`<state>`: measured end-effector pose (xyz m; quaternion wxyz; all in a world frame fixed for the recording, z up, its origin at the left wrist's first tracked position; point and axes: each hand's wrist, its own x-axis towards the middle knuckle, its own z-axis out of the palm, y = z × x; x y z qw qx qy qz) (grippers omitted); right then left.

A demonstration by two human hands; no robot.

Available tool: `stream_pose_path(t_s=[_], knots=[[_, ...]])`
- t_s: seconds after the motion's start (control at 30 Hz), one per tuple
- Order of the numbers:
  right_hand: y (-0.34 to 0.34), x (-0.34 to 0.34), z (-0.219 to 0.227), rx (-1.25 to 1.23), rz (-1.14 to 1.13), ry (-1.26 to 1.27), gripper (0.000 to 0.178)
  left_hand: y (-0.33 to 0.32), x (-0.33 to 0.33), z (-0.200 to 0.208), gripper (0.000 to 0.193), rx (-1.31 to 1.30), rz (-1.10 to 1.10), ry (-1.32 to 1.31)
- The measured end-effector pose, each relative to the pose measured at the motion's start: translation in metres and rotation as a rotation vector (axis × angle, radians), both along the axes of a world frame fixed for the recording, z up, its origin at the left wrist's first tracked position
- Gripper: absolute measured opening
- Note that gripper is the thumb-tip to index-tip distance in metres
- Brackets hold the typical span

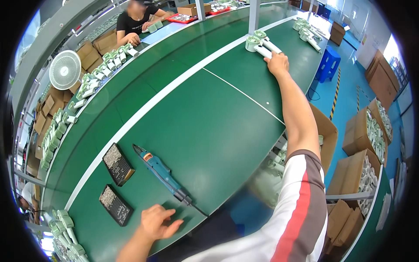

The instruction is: Assembling small portable handheld fans at a factory workbench using an electric screwdriver.

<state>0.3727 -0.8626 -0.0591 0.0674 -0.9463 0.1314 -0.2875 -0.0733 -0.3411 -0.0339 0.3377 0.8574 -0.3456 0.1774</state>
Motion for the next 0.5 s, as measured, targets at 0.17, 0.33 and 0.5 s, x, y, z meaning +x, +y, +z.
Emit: stream_pose_path(t_s=[0.17,0.33,0.5], knots=[[0.013,0.015,0.006,-0.076,-0.065,0.05,0.052,0.002,0.0,-0.001,0.031,0.013,0.006,0.01],[-0.001,0.041,0.008,-0.097,-0.114,0.011,0.069,0.0,0.003,0.002,0.031,0.029,0.018,0.049],[-0.033,0.067,0.002,-0.049,0.13,0.215,0.069,-0.003,0.005,0.0,0.029,0.032,0.028,0.06]])
